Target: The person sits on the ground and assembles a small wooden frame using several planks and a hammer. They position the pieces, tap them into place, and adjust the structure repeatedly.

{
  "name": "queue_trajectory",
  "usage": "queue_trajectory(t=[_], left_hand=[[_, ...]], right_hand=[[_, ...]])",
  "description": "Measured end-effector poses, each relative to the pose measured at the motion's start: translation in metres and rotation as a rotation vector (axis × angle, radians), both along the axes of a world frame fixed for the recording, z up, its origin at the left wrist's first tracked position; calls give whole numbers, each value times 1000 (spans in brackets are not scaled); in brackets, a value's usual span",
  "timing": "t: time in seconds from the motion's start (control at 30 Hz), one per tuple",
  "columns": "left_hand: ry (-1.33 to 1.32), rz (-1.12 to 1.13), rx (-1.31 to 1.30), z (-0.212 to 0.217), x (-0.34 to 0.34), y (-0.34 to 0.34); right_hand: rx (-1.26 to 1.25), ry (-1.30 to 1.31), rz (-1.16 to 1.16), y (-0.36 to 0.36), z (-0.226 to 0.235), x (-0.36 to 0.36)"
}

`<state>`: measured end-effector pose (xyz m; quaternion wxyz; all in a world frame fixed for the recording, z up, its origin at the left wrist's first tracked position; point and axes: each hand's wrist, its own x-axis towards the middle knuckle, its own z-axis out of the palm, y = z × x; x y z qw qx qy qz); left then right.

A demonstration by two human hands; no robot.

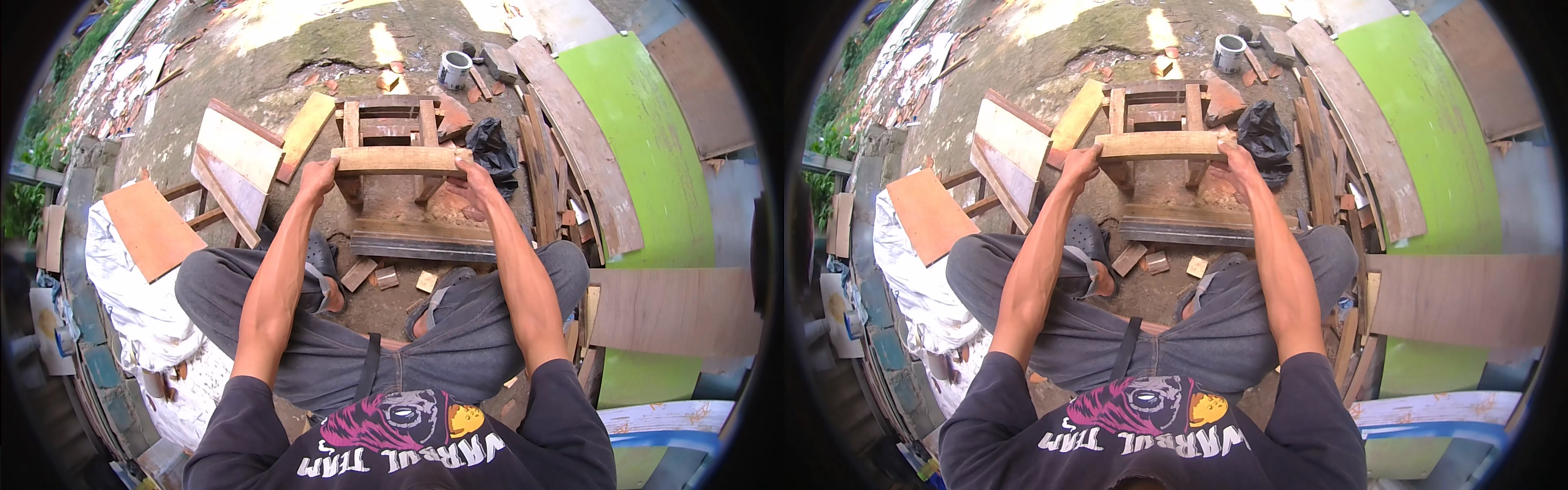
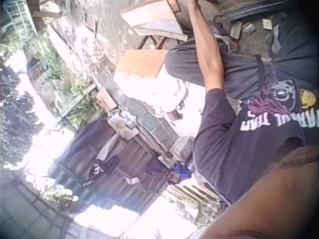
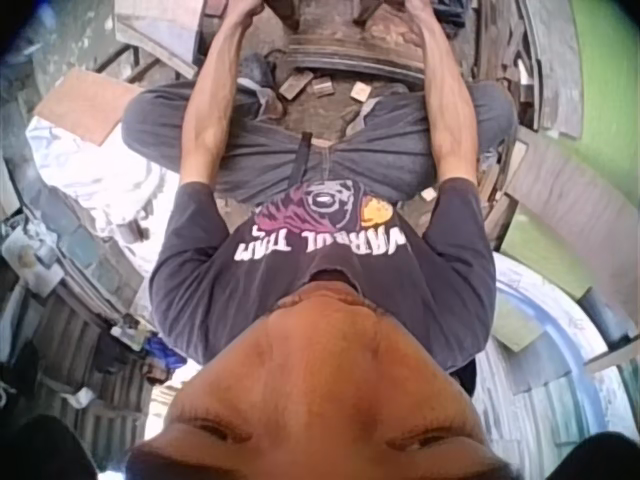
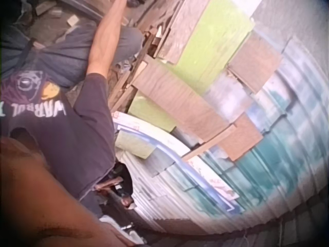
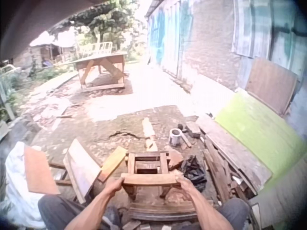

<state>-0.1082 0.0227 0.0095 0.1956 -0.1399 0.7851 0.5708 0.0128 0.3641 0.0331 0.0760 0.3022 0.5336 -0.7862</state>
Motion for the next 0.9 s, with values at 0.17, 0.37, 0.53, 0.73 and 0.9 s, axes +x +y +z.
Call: queue_trajectory(t=[0.17, 0.37, 0.53, 0.73, 0.9], left_hand=[[-53, 18, 102, 8, 1, 5], [-87, 39, 158, 14, 1, 3], [-87, 43, 167, 13, 0, -1], [-120, 27, 129, 17, 0, -1], [-166, -32, 115, 22, -4, -7]], right_hand=[[20, -31, 68, 9, -2, 2], [22, -82, 152, 12, 7, 0], [-4, -96, 137, 12, 7, 1], [-51, -61, 120, 22, -8, 0], [-90, -43, 111, 23, -16, -3]])
